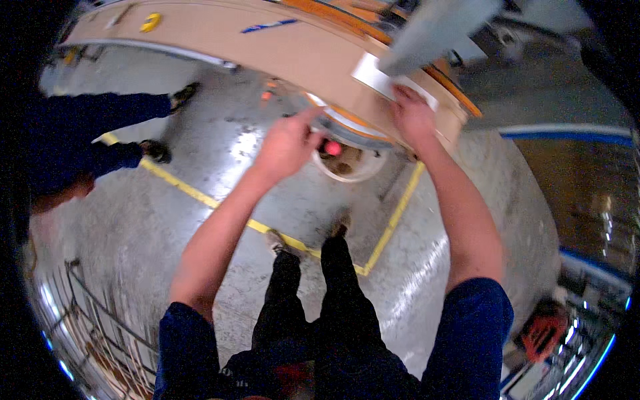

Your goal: The person uses a measuring tape to mark a small wooden block and then cuts it using a miter saw.

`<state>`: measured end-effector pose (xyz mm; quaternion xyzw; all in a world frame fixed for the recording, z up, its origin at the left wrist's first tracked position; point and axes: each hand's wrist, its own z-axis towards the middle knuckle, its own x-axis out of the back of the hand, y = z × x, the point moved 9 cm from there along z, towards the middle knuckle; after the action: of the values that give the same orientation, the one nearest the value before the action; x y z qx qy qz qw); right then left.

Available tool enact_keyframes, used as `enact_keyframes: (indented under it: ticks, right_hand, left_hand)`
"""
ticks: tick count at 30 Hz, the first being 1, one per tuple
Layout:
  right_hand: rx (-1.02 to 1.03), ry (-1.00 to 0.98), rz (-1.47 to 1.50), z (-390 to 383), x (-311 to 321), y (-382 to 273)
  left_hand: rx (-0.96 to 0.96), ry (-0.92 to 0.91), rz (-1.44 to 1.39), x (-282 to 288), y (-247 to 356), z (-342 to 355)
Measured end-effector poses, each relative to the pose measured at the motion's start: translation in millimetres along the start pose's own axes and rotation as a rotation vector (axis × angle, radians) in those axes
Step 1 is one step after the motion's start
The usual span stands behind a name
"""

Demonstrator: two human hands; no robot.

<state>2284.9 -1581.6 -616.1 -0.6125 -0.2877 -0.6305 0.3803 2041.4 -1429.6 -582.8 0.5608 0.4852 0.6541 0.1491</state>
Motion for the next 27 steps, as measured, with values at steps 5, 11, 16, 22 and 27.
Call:
enact_keyframes:
  ticks: [5, 11, 16, 22, 27]
  right_hand:
    - [0.148, 0.187, 0.005, -9.0, 9.1, -2.2]
    - [0.231, 0.292, 0.012, -16.9, 6.0, -5.5]
    - [0.247, 0.353, -0.004, -15.9, 4.7, -1.7]
    - [0.249, 0.361, 0.014, -16.3, 8.5, -5.5]
    - [0.174, 0.254, 0.134, -14.4, 12.5, -9.8]
  left_hand:
    - [-0.020, 0.086, -0.089, -25.6, -19.5, 0.1]
    - [0.048, 0.064, -0.233, -77.0, -45.7, -7.1]
    - [0.124, 0.026, -0.417, -124.6, -76.2, -39.9]
    - [0.162, 0.132, -0.527, -151.2, -97.4, -75.8]
    - [0.155, 0.164, -0.539, -159.9, -105.9, -87.2]
